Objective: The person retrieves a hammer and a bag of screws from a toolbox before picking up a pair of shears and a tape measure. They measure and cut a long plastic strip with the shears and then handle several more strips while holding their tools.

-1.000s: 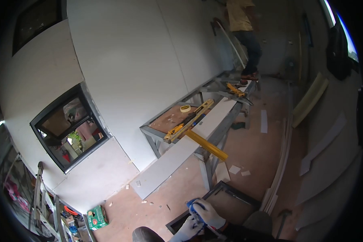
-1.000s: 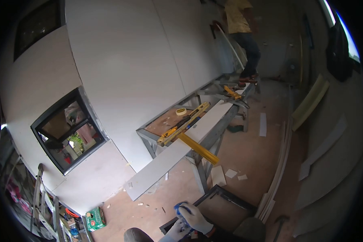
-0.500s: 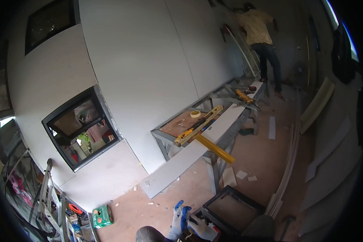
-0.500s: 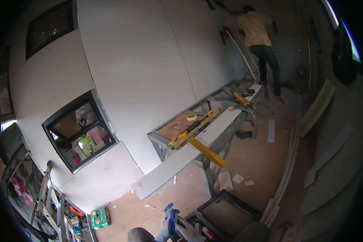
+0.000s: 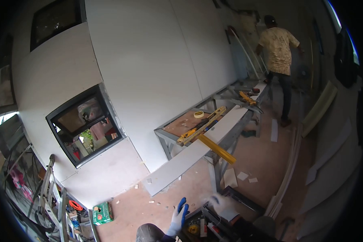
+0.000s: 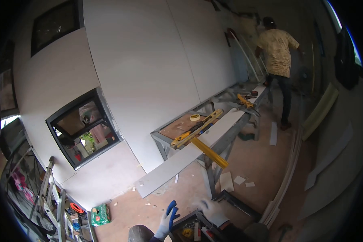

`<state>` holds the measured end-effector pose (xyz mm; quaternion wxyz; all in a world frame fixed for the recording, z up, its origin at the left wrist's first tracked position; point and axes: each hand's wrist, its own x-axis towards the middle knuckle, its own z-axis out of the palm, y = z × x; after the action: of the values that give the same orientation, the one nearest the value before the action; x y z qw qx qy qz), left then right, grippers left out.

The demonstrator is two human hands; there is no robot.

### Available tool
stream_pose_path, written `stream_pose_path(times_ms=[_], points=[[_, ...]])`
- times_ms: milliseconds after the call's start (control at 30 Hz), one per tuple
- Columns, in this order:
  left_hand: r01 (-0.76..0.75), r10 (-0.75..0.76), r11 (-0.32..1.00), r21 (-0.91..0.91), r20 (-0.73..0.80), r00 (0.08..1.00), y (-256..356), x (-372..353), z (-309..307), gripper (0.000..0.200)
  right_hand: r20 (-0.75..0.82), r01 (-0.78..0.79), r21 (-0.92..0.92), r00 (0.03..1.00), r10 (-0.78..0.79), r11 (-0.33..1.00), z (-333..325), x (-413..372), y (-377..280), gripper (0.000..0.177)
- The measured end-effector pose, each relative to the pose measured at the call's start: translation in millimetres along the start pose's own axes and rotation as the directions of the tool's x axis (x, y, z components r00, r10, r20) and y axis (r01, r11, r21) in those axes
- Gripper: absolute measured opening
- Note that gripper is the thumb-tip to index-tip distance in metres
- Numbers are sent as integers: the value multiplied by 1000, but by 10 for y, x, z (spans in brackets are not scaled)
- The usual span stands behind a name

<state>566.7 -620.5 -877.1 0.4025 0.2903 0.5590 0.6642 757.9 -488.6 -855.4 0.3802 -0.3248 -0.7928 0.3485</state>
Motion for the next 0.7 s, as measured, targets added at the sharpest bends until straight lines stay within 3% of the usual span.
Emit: stream_pose_path(times_ms=[33,133,167,233,267,300,333,367,433,467,500,533,567,600,667,700], points=[[-23,23,1000,-21,20,1000,4,-5,75,47,84,34,98,996,-42,995,207,-48,147,26],[-110,64,981,158,272,960,-579,113,28,55,200,107,24,974,-109,994,704,-273,168,29],[-114,91,990,81,245,965,-656,116,8,54,235,58,105,969,-81,993,696,-270,134,31],[-45,13,987,156,206,979,-764,209,-166,52,308,-51,260,951,-32,964,621,-261,56,37],[-10,-25,982,191,183,983,-805,260,-268,50,272,-74,307,962,-13,949,573,-236,56,38],[-71,37,958,279,125,991,-778,271,-327,45,236,-93,354,972,7,930,512,-205,76,39],[-30,10,989,147,135,991,-743,268,-407,44,202,-109,402,979,27,909,472,-186,111,40],[15,-17,1000,14,148,989,-561,210,-410,43,219,-238,559,966,136,794,489,-139,197,44],[132,-94,957,-260,153,984,-119,39,-136,44,135,-225,718,973,185,658,672,-119,312,48],[-144,136,987,67,115,984,-186,106,-172,46,97,-208,787,972,216,581,826,-140,390,51],[-391,359,837,383,155,920,-301,247,-234,47,193,-236,811,972,136,535,1099,-202,487,55],[-257,251,964,65,85,964,-251,285,-201,46,454,-454,840,888,73,296,1280,-332,601,55],[-130,139,951,-281,13,990,-120,292,-118,46,530,-465,712,847,32,525,1261,-409,455,52],[-125,128,932,-339,-13,992,93,283,-148,44,607,-427,545,795,12,721,1226,-552,311,49],[-222,211,937,-270,-71,975,404,284,-350,35,664,-336,404,748,-20,851,824,-620,-122,39],[-306,307,952,28,-123,944,442,332,-514,34,639,-208,357,766,-76,910,697,-543,-176,37]])
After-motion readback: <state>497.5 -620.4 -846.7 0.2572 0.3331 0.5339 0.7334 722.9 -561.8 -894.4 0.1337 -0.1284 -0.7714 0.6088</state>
